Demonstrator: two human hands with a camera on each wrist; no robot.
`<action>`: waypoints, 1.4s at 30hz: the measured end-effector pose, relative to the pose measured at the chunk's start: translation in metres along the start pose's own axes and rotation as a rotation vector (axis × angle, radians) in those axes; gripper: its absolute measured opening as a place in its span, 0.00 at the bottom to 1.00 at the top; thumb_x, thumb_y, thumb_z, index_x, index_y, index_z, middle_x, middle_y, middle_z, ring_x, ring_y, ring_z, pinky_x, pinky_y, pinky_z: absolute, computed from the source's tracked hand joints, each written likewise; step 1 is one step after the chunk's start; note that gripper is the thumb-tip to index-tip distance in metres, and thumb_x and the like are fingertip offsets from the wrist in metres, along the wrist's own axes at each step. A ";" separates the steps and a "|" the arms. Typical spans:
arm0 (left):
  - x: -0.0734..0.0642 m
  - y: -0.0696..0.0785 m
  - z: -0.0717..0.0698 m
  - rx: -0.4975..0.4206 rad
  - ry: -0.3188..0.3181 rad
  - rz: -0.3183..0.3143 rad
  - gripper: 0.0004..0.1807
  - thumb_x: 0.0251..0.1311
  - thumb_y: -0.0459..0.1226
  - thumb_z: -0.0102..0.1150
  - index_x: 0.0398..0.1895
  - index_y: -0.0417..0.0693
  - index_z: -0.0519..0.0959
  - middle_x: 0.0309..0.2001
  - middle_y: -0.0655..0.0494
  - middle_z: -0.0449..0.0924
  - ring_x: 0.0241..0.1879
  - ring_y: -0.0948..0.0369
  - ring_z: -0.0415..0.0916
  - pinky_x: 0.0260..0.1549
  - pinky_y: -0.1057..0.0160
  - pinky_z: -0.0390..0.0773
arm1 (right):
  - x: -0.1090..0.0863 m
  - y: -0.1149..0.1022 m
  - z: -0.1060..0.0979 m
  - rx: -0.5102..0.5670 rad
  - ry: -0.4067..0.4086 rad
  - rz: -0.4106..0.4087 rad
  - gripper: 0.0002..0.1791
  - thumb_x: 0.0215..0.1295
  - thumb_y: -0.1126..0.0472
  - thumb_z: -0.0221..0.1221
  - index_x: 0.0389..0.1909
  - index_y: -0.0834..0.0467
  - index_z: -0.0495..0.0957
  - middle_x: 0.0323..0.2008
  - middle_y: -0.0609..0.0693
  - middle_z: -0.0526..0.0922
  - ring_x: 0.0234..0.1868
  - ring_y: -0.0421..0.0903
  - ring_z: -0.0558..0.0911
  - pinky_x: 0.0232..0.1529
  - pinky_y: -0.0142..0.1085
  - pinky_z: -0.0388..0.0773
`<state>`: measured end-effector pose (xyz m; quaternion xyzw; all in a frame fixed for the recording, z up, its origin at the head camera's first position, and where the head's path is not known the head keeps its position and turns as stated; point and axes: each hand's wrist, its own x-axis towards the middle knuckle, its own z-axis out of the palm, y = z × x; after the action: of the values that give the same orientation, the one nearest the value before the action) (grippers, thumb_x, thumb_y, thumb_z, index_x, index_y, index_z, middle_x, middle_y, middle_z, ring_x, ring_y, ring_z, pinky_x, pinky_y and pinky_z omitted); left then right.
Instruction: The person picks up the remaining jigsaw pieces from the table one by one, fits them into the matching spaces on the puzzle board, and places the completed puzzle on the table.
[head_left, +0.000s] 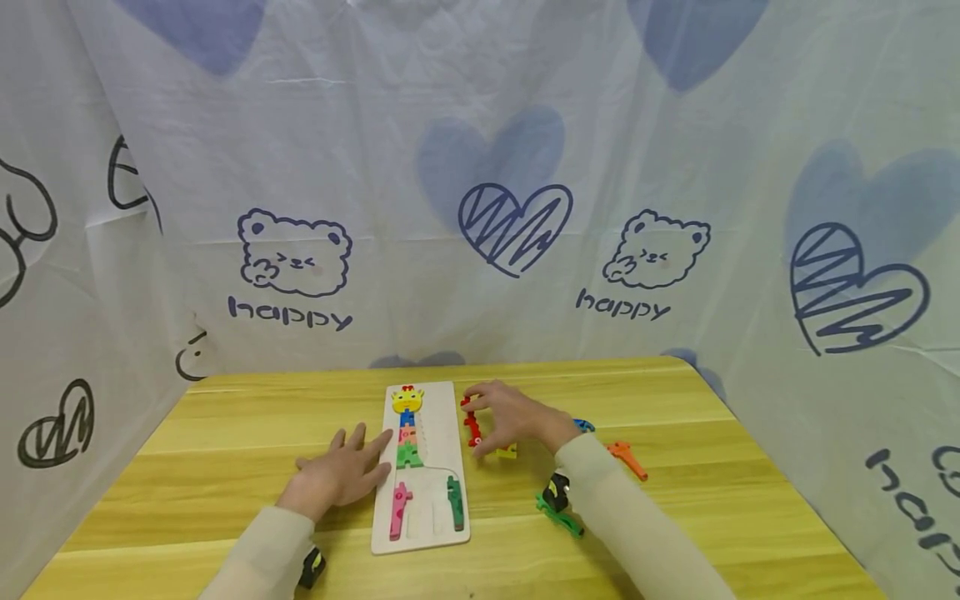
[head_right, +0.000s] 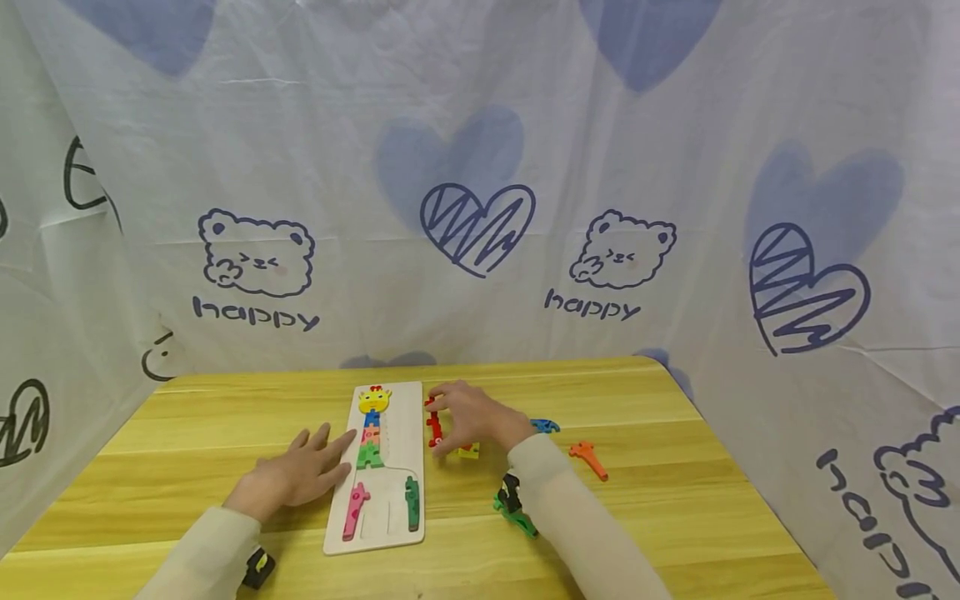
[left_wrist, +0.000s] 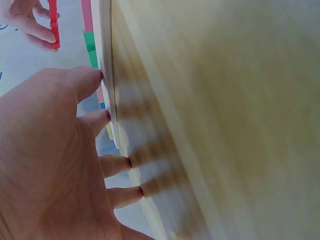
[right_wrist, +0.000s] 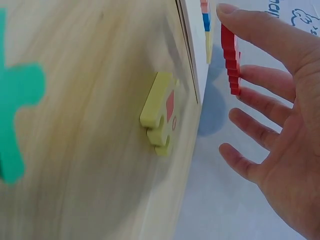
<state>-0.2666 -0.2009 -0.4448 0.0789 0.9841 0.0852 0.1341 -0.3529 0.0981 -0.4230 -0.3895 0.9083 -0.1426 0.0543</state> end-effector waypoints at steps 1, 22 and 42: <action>0.000 0.000 0.000 0.002 0.000 0.000 0.34 0.78 0.57 0.43 0.83 0.63 0.54 0.83 0.36 0.48 0.79 0.28 0.47 0.54 0.07 0.51 | 0.001 -0.001 0.001 0.005 0.000 0.000 0.40 0.54 0.44 0.76 0.66 0.57 0.79 0.74 0.57 0.71 0.74 0.60 0.68 0.75 0.57 0.69; 0.002 0.002 0.000 0.004 -0.009 -0.009 0.35 0.77 0.58 0.43 0.83 0.63 0.54 0.83 0.37 0.48 0.79 0.28 0.46 0.55 0.08 0.51 | 0.023 -0.024 0.018 -0.068 -0.027 0.021 0.40 0.56 0.40 0.73 0.68 0.52 0.79 0.74 0.51 0.72 0.73 0.53 0.69 0.74 0.50 0.72; 0.003 0.001 0.000 0.007 -0.003 -0.009 0.35 0.77 0.58 0.43 0.82 0.63 0.56 0.82 0.36 0.49 0.78 0.27 0.48 0.53 0.08 0.53 | 0.043 -0.039 0.031 -0.113 -0.035 0.014 0.40 0.55 0.34 0.71 0.68 0.47 0.79 0.73 0.48 0.73 0.72 0.50 0.70 0.76 0.50 0.70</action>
<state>-0.2692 -0.1994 -0.4452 0.0750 0.9846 0.0809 0.1358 -0.3485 0.0348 -0.4404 -0.3879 0.9166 -0.0839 0.0489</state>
